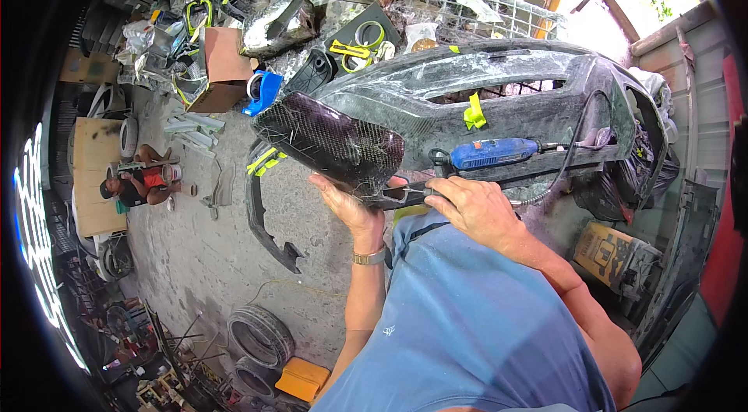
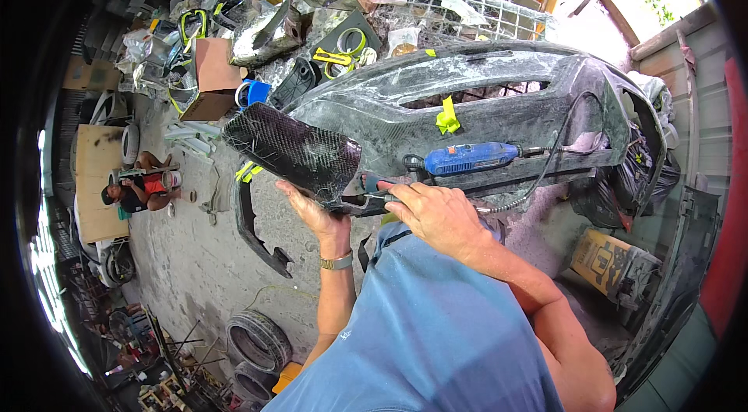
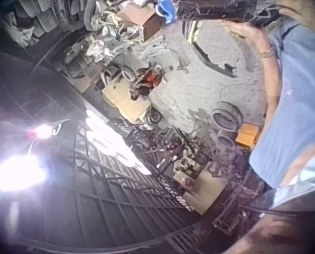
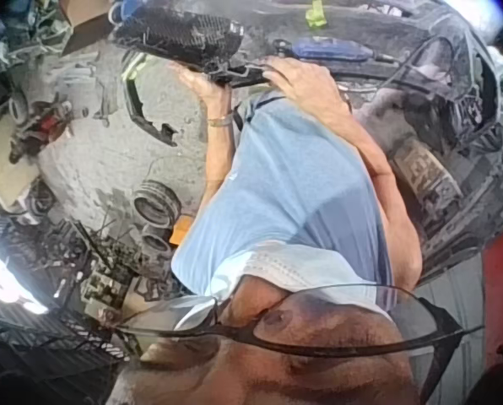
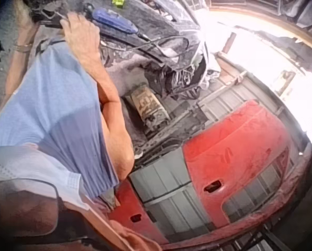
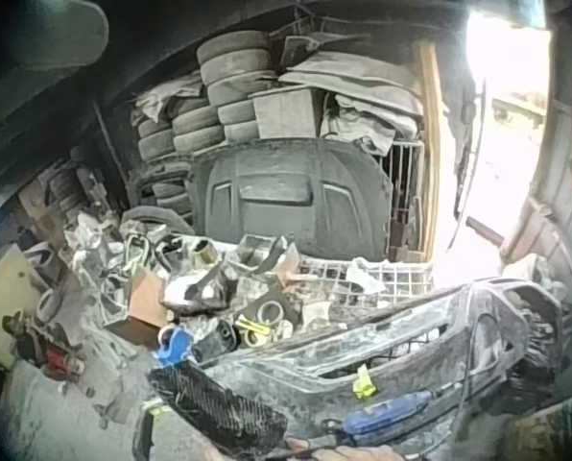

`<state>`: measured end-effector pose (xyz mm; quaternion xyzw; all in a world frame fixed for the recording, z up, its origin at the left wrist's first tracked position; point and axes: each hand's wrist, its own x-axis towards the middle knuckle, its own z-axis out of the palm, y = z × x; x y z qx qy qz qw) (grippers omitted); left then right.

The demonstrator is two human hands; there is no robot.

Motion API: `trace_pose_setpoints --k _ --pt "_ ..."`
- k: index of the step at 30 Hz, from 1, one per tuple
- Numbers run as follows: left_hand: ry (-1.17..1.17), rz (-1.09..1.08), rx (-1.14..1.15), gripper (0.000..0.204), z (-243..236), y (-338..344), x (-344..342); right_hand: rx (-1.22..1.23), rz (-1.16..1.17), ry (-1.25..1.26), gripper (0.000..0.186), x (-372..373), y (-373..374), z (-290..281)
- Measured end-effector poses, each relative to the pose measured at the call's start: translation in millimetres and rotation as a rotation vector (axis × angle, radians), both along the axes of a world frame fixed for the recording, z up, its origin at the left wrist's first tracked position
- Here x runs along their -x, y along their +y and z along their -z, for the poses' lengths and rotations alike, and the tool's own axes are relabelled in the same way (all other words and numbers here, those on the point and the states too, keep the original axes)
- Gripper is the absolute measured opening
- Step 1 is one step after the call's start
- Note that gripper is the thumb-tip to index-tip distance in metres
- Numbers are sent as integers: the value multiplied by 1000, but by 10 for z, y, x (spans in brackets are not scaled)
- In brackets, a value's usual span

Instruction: The recorder uses a rotary tool to trim and sand a carbon fiber component attached to a car bumper.

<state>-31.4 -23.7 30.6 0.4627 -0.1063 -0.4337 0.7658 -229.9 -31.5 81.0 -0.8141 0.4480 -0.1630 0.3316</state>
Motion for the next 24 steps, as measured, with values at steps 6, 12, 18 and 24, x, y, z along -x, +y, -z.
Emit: trace_pose_setpoints --k 6,12,18,24 --pt "-3 -37 -20 69 15 14 13 -2 -3 3 31 -3 18 12" --pt "-26 -55 -27 69 100 8 -9 -20 5 37 31 -2 33 0" --pt "-20 -58 -27 69 90 7 -12 17 45 6 29 -6 37 75" --pt "-11 -66 -31 68 72 15 -17 -13 -2 32 32 -4 59 41"
